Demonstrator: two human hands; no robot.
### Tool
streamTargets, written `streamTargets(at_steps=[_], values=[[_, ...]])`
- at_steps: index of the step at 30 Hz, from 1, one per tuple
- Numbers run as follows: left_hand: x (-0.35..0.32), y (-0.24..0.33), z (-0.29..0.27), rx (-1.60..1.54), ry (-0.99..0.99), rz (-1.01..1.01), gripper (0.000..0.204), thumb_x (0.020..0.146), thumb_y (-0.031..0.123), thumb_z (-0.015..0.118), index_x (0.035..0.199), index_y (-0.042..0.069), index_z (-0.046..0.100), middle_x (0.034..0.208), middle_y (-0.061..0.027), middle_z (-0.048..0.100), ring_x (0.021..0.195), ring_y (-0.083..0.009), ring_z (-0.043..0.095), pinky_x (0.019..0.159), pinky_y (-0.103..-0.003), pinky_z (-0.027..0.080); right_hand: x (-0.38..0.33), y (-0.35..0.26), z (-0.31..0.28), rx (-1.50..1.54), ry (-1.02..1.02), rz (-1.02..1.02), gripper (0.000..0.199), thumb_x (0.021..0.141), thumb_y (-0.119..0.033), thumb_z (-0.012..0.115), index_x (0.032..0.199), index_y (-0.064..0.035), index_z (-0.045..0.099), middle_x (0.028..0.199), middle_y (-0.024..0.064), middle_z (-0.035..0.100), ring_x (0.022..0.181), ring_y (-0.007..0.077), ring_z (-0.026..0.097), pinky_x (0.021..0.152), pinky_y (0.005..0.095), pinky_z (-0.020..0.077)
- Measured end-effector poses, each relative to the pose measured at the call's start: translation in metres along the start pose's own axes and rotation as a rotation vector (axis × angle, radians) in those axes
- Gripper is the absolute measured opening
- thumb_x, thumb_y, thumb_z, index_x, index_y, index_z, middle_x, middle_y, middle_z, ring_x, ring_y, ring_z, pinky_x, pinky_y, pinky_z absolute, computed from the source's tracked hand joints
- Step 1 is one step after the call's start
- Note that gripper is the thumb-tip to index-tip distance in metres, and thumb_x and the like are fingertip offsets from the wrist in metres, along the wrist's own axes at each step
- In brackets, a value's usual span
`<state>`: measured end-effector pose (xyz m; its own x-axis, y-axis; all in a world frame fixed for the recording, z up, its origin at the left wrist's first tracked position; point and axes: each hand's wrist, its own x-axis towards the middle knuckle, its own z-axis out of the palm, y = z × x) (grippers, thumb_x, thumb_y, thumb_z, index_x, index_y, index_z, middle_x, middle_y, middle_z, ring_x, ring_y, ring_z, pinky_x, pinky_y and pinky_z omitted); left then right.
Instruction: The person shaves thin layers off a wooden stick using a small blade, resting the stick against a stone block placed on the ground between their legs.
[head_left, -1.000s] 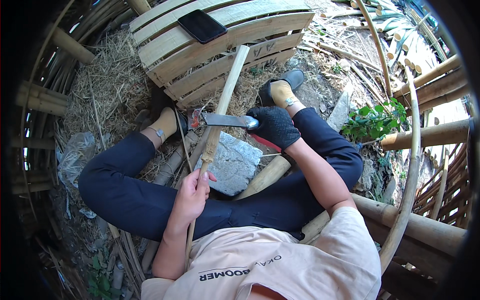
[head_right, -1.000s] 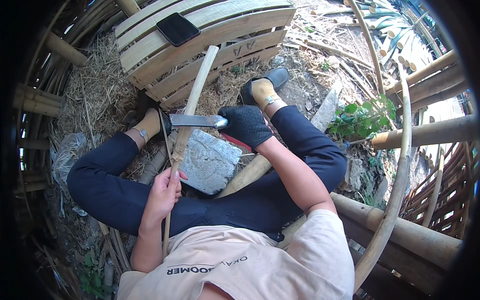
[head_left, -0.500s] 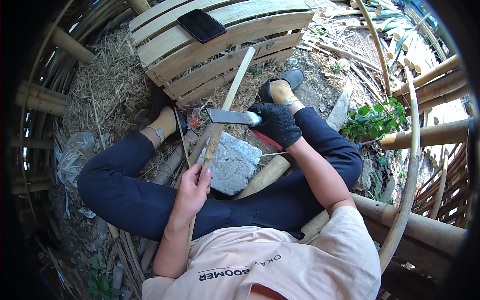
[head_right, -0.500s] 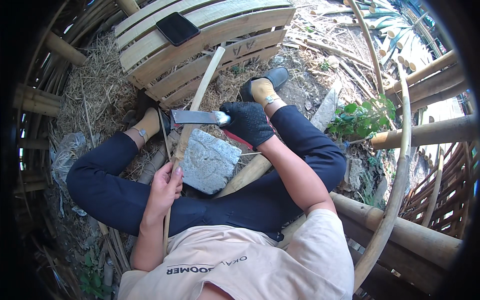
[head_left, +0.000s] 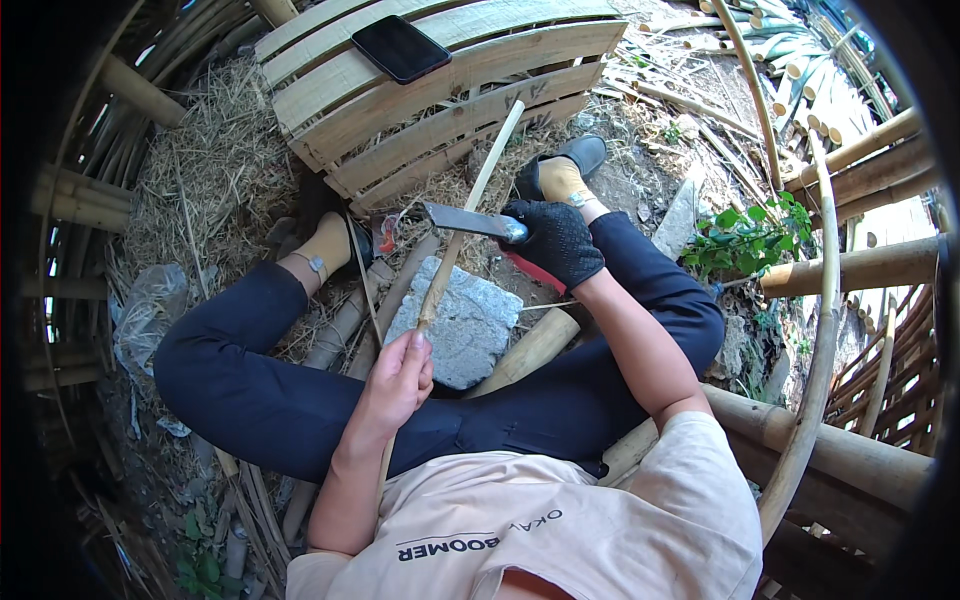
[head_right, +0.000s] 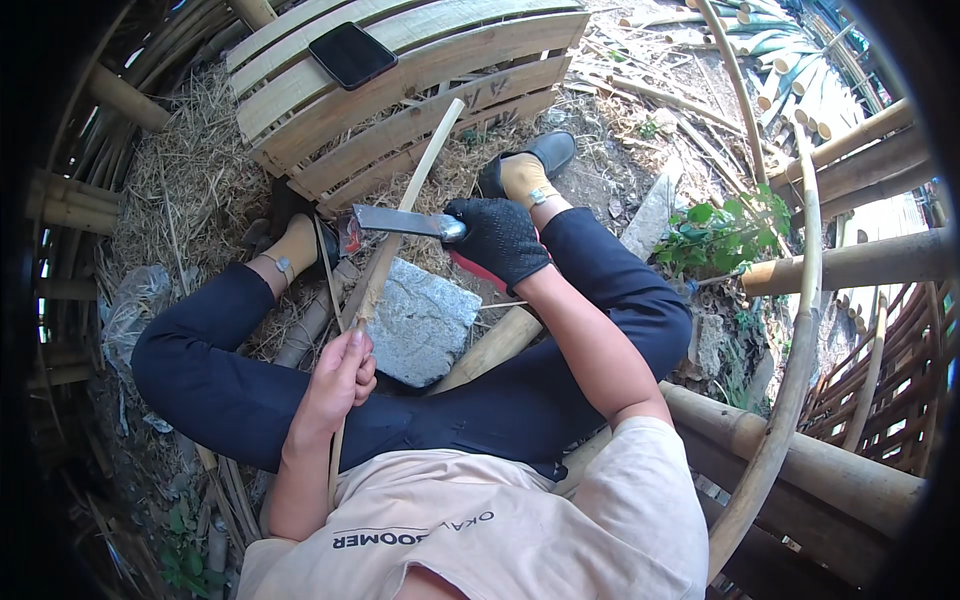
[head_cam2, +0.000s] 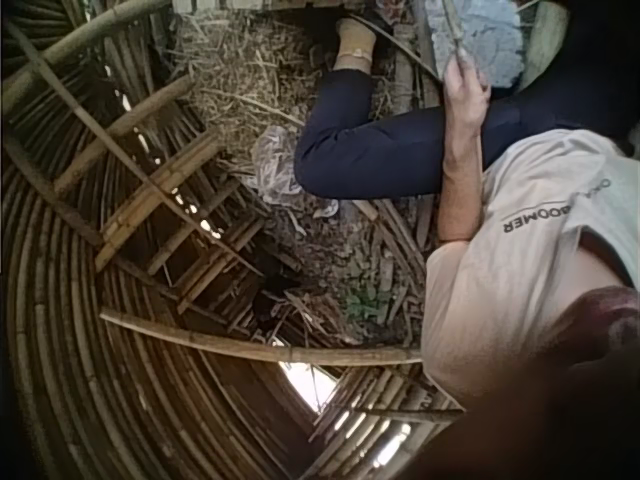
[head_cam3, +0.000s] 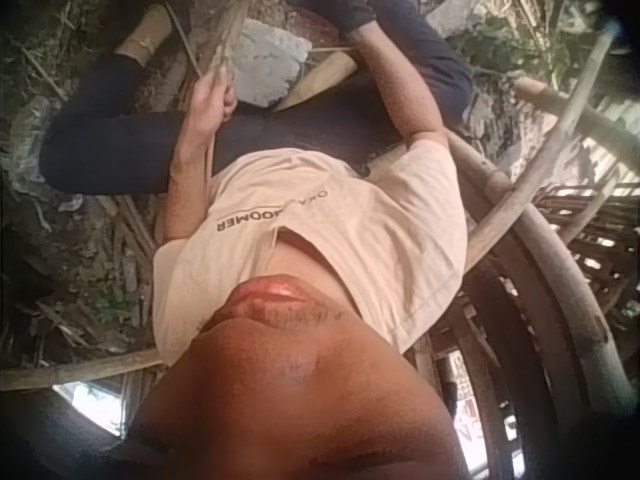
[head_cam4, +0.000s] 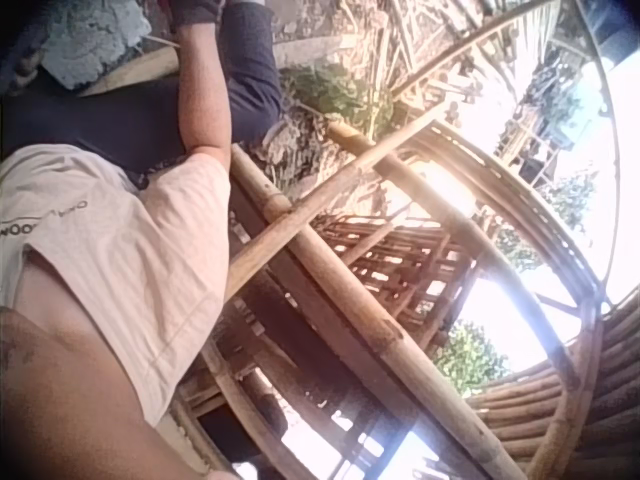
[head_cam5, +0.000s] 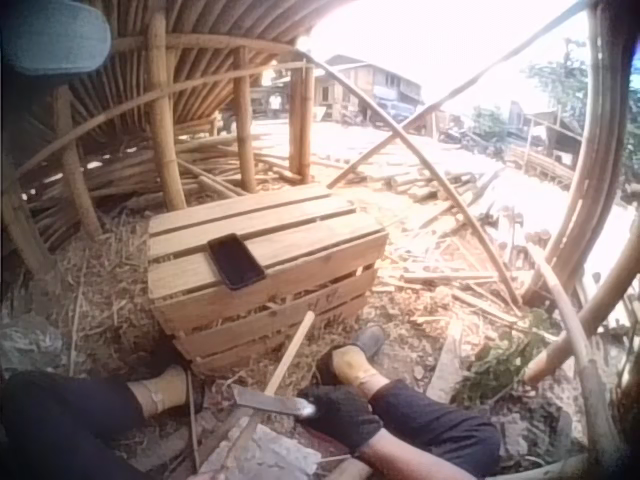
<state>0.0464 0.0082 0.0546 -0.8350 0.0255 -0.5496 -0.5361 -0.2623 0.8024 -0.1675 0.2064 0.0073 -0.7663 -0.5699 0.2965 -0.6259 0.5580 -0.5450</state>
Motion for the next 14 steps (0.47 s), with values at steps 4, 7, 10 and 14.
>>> streamTargets(at_steps=[4, 7, 10, 14], values=[[0.002, -0.003, 0.002, -0.013, 0.028, 0.008, 0.033, 0.108, 0.037, 0.038, 0.087, 0.012, 0.043, 0.061, 0.0062, 0.033, 0.045, -0.0018, 0.025, 0.039, -0.021, 0.021, 0.001, 0.002, 0.001, -0.038, -0.006, 0.009, 0.014, 0.076, -0.028, 0.074, 0.085, -0.0178, 0.073, 0.075, 0.0096, 0.069, 0.072, 0.032, 0.069, 0.065, 0.0417, 0.0545], [0.003, -0.004, 0.002, -0.014, 0.029, -0.001, 0.034, 0.108, 0.037, 0.037, 0.086, 0.012, 0.042, 0.06, 0.0063, 0.032, 0.044, -0.0017, 0.024, 0.038, -0.021, 0.021, 0.0, 0.002, 0.002, -0.053, -0.028, 0.014, 0.013, 0.077, -0.029, 0.072, 0.085, -0.0177, 0.072, 0.075, 0.0102, 0.069, 0.072, 0.0324, 0.069, 0.065, 0.0425, 0.0546], [0.004, -0.003, 0.0, -0.027, 0.023, -0.01, 0.034, 0.108, 0.038, 0.038, 0.086, 0.013, 0.042, 0.06, 0.0064, 0.032, 0.043, -0.0016, 0.024, 0.038, -0.021, 0.02, -0.001, -0.008, 0.003, -0.03, -0.102, 0.091, 0.015, 0.076, -0.027, 0.077, 0.087, -0.0172, 0.072, 0.076, 0.0106, 0.069, 0.073, 0.0324, 0.068, 0.065, 0.0411, 0.0536], [0.007, -0.009, -0.002, -0.002, 0.046, 0.013, 0.033, 0.107, 0.042, 0.04, 0.088, 0.014, 0.042, 0.061, 0.0076, 0.03, 0.043, -0.0007, 0.024, 0.039, -0.02, 0.016, -0.001, -0.011, 0.011, -0.08, -0.147, 0.063, 0.016, 0.078, -0.031, 0.076, 0.088, -0.0182, 0.073, 0.078, 0.0096, 0.07, 0.075, 0.0325, 0.069, 0.068, 0.0421, 0.0548]])
